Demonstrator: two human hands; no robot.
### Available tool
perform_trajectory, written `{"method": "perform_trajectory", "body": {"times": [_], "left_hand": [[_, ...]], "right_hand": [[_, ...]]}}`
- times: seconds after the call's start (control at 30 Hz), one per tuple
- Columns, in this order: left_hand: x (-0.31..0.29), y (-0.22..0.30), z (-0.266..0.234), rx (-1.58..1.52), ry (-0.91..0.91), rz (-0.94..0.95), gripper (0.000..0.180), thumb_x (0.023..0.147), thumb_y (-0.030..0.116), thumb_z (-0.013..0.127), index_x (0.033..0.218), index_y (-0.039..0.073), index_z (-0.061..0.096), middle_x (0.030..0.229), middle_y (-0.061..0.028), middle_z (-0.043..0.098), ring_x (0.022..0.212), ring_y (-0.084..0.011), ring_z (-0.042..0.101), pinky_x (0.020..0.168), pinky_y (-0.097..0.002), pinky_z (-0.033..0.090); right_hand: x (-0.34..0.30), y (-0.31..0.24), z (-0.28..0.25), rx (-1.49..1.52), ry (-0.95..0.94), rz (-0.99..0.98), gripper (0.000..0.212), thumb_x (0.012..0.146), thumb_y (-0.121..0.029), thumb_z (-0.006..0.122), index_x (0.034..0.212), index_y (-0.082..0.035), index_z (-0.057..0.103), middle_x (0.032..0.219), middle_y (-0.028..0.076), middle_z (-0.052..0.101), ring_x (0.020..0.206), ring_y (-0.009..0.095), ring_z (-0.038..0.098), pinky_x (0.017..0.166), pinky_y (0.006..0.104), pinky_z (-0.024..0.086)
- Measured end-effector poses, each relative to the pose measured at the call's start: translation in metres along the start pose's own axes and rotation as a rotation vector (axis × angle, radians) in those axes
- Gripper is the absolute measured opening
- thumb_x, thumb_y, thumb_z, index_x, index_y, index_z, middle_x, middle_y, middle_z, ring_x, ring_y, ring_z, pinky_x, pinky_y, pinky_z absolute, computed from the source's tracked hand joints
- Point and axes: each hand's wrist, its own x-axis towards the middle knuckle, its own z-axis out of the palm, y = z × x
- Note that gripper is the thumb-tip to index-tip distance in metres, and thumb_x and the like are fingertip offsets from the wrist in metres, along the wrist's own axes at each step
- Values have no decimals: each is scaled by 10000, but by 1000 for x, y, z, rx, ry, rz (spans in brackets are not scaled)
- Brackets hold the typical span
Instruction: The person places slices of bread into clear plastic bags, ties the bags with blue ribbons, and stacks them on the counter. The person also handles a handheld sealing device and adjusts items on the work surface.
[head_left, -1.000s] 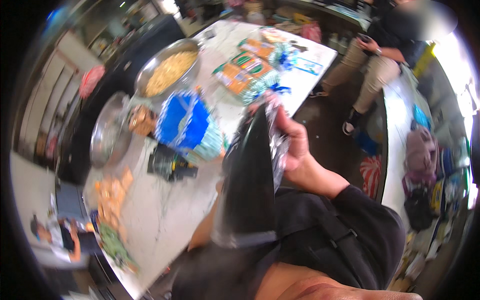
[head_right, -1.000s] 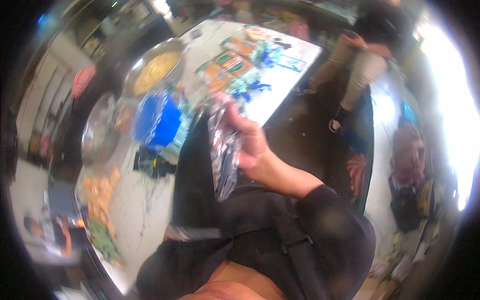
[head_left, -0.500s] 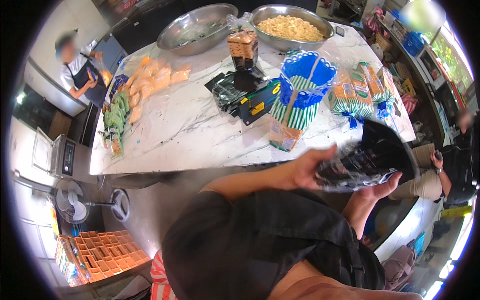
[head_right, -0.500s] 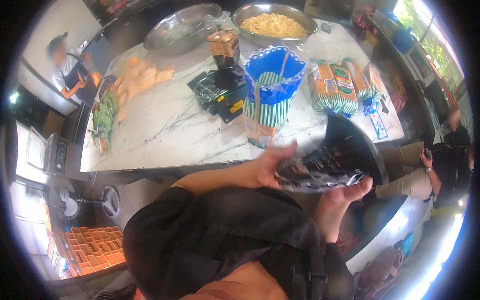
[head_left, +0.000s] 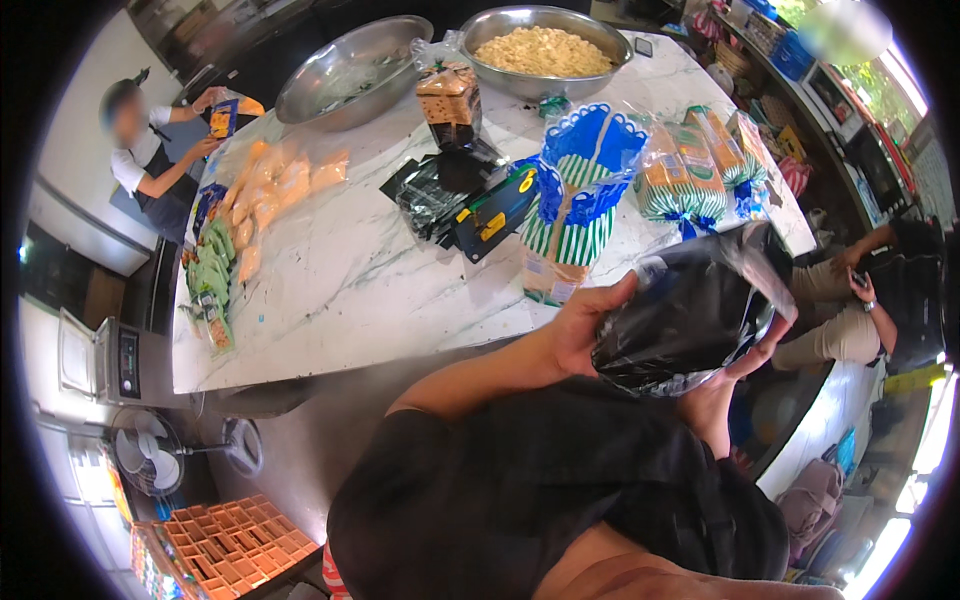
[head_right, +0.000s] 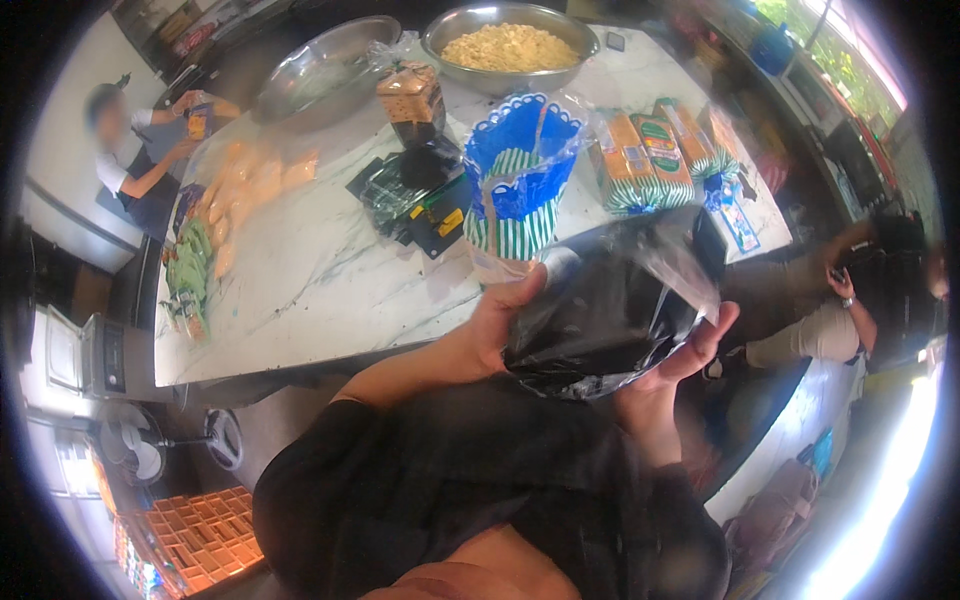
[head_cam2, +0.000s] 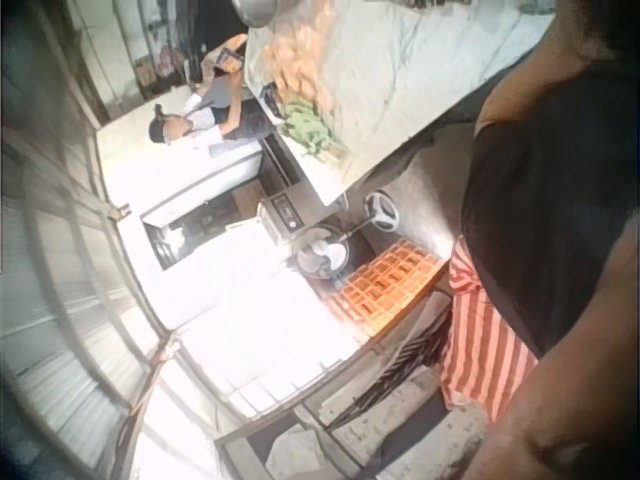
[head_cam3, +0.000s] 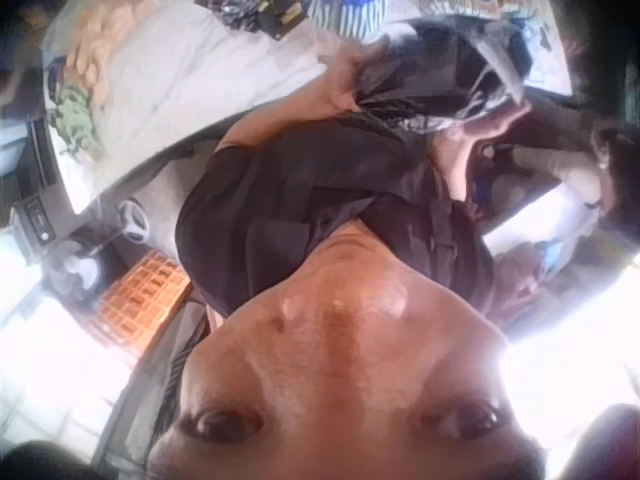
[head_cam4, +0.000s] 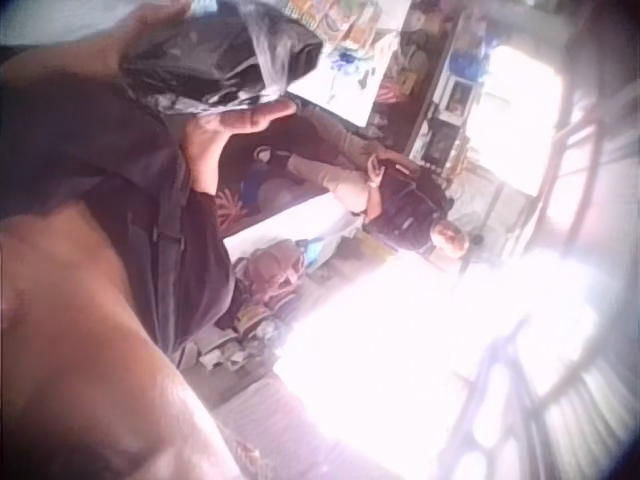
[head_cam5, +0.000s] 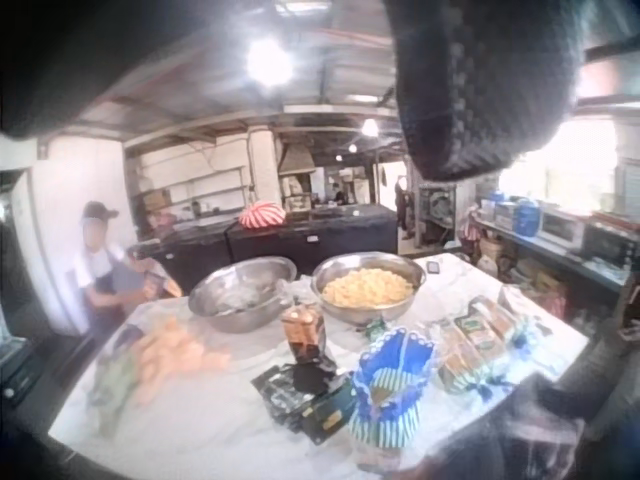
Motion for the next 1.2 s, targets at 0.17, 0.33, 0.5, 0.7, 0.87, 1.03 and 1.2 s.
{"method": "perform_trajectory", "body": {"times": [0.17,0.33,0.5,0.7,0.87,1.03,1.2], "left_hand": [[3,-3,3,230,-187,142,583,901,334,613,1363,20,444,1326,-153,554,1212,-307,545,1062,-497,384],[-5,33,12,186,-167,541,502,952,357,529,1340,44,468,1303,-157,561,1173,-335,560,1025,-510,418],[-28,13,-1,442,139,314,574,938,459,480,1302,15,488,1304,-178,539,1149,-336,557,1031,-495,402],[-23,0,-6,847,227,165,551,948,466,460,1266,18,503,1268,-172,555,1124,-325,565,1005,-483,419],[1,6,0,855,264,400,536,956,471,444,1236,19,515,1238,-167,568,1102,-316,572,983,-474,433],[24,-10,10,882,256,431,525,964,477,428,1206,21,527,1208,-162,581,1081,-307,578,962,-464,447],[48,-36,3,802,230,374,519,972,483,412,1176,23,539,1178,-157,594,1059,-298,585,940,-454,461]], "right_hand": [[15,-5,0,366,-13,46,717,901,-570,508,1380,-40,449,1358,185,499,1231,362,489,1078,542,332],[-16,24,-3,359,319,330,715,845,-504,621,1340,-10,473,1253,196,582,1095,337,577,1002,498,419],[-24,10,-1,220,205,328,699,816,-420,676,1340,-10,463,1237,200,581,1018,318,606,940,477,460],[-11,-23,3,234,141,182,702,780,-320,743,1339,-10,452,1219,204,581,925,295,640,866,451,510],[-9,-13,-1,342,177,454,724,751,-237,798,1339,-10,443,1203,208,581,848,276,669,803,429,551],[-34,-27,-1,-92,-228,649,683,789,-169,773,1355,-9,426,1237,128,573,1069,213,582,922,371,481],[-46,-79,-34,471,-50,63,456,890,-193,649,1284,-7,514,1187,171,626,1096,297,617,943,483,495]]}}
